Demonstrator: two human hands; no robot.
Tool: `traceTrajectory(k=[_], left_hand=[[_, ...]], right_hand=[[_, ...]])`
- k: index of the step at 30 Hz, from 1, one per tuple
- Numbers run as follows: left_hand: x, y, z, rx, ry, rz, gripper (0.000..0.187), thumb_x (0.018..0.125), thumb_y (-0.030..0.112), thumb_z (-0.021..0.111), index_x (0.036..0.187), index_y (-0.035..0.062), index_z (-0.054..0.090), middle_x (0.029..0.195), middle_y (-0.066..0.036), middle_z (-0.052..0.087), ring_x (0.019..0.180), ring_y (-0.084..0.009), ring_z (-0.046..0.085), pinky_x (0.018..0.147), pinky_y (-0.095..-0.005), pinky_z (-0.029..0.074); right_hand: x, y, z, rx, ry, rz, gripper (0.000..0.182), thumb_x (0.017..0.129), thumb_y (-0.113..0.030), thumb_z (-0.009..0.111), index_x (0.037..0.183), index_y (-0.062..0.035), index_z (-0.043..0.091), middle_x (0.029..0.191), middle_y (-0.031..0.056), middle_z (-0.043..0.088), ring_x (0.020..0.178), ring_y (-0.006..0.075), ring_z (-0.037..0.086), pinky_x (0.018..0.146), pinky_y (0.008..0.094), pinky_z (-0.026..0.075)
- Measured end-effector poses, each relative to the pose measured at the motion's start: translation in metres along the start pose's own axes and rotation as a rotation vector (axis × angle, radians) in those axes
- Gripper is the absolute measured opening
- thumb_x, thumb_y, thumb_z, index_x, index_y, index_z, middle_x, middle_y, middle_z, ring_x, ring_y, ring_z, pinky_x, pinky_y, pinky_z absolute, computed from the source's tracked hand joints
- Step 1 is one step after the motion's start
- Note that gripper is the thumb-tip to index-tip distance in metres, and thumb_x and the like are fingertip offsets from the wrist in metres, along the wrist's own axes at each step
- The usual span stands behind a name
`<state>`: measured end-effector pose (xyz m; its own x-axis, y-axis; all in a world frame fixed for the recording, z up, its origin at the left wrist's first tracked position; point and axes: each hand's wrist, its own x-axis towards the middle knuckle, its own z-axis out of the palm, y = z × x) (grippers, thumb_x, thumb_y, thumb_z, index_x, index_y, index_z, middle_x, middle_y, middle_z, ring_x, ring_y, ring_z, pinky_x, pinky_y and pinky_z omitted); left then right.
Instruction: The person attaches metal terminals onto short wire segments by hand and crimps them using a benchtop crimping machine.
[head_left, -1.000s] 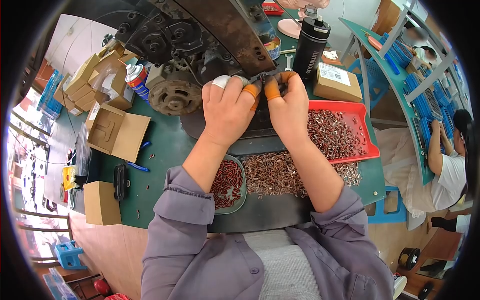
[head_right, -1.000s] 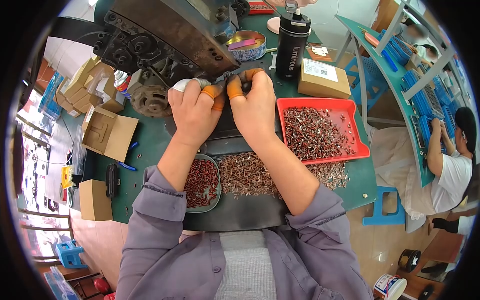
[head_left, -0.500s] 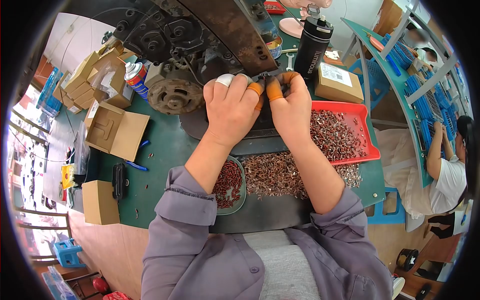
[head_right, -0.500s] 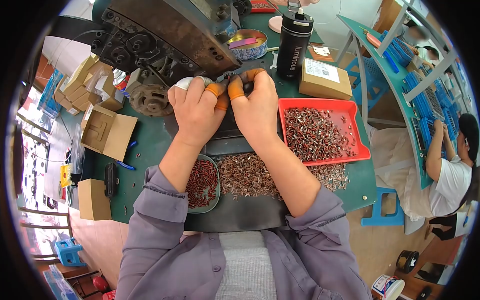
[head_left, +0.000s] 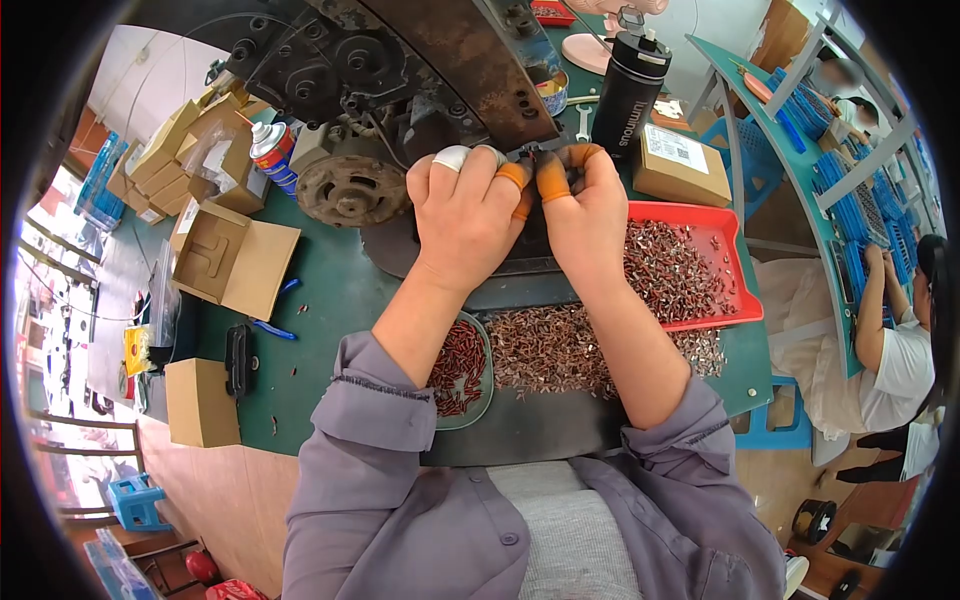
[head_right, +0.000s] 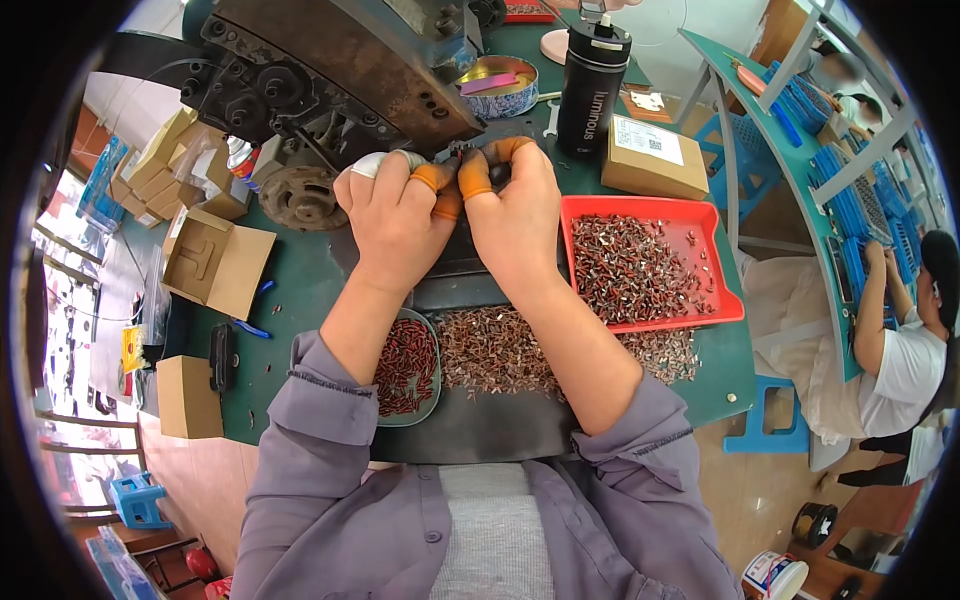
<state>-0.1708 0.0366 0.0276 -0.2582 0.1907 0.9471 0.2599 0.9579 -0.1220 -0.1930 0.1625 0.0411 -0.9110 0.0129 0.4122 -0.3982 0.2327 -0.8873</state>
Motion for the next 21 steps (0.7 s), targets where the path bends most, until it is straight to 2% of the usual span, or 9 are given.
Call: traceTrajectory(k=[2,9,12,14,17,18,20,21], left_hand=[[0.0,0.0,0.0,-0.001,-0.001,0.003,0.031,0.06,0.015,0.073,0.087,0.0158,0.058,0.093,0.0,0.057,0.088,-0.0227,0.051,0.084,-0.0387,0.036],[-0.002,0.0,0.001,0.007,0.024,0.002,0.032,0.061,0.017,0.075,0.088,0.0154,0.059,0.095,0.0,0.058,0.09,-0.0229,0.051,0.085,-0.0391,0.036],[-0.003,-0.002,0.001,0.0,0.015,-0.001,0.033,0.06,0.017,0.075,0.089,0.0153,0.059,0.095,0.0,0.058,0.09,-0.0229,0.051,0.085,-0.0394,0.036],[-0.002,-0.002,0.002,-0.004,0.0,-0.008,0.033,0.06,0.017,0.076,0.089,0.0153,0.059,0.095,0.0,0.058,0.089,-0.0229,0.052,0.085,-0.0396,0.036],[0.0,0.001,-0.004,0.013,-0.006,-0.024,0.03,0.06,0.018,0.076,0.087,0.0151,0.061,0.094,-0.001,0.058,0.088,-0.0229,0.052,0.084,-0.0402,0.036],[0.0,0.003,-0.008,-0.006,-0.018,-0.027,0.028,0.063,0.018,0.076,0.087,0.0147,0.063,0.094,-0.001,0.057,0.088,-0.0233,0.052,0.084,-0.0398,0.036],[0.005,0.007,-0.025,-0.02,-0.04,-0.036,0.025,0.065,0.018,0.077,0.086,0.0143,0.064,0.093,-0.002,0.057,0.088,-0.0237,0.052,0.084,-0.0395,0.036],[0.008,0.01,-0.041,-0.096,-0.177,-0.097,0.024,0.067,0.019,0.077,0.088,0.0128,0.065,0.092,-0.003,0.057,0.089,-0.0255,0.052,0.084,-0.0398,0.036]], right_hand=[[0.0,0.003,0.002,-0.034,0.05,-0.058,0.018,0.088,-0.015,0.068,0.093,-0.0002,0.059,0.072,-0.0019,0.056,0.062,0.0037,0.045,0.055,0.0216,0.039],[-0.004,0.002,-0.004,0.074,0.028,-0.086,0.016,0.088,-0.012,0.069,0.098,0.0004,0.066,0.075,-0.0026,0.061,0.064,0.0018,0.048,0.055,0.0195,0.038],[-0.006,-0.009,-0.007,0.063,-0.006,0.022,0.017,0.087,-0.011,0.07,0.099,0.0008,0.068,0.075,-0.0025,0.062,0.062,0.0017,0.048,0.053,0.0192,0.037],[-0.003,-0.015,-0.003,0.209,-0.034,0.159,0.016,0.087,-0.01,0.069,0.098,0.0009,0.068,0.073,-0.0028,0.061,0.06,0.0016,0.047,0.051,0.0192,0.036],[0.0,-0.014,-0.004,0.159,-0.039,0.151,0.015,0.087,-0.01,0.068,0.098,0.0012,0.068,0.074,-0.0024,0.061,0.06,0.0017,0.048,0.051,0.0188,0.036],[-0.002,-0.013,-0.006,0.265,-0.05,0.203,0.016,0.088,-0.011,0.068,0.098,0.0008,0.068,0.075,-0.0018,0.062,0.062,0.0023,0.049,0.053,0.0191,0.037],[-0.009,-0.013,-0.022,0.172,-0.065,0.16,0.016,0.088,-0.012,0.068,0.099,0.0003,0.068,0.076,-0.002,0.062,0.064,0.0027,0.05,0.055,0.0194,0.038],[-0.014,-0.013,-0.035,0.08,-0.077,0.109,0.017,0.088,-0.012,0.068,0.1,-0.0002,0.068,0.077,-0.0022,0.062,0.066,0.003,0.051,0.057,0.0197,0.039]])
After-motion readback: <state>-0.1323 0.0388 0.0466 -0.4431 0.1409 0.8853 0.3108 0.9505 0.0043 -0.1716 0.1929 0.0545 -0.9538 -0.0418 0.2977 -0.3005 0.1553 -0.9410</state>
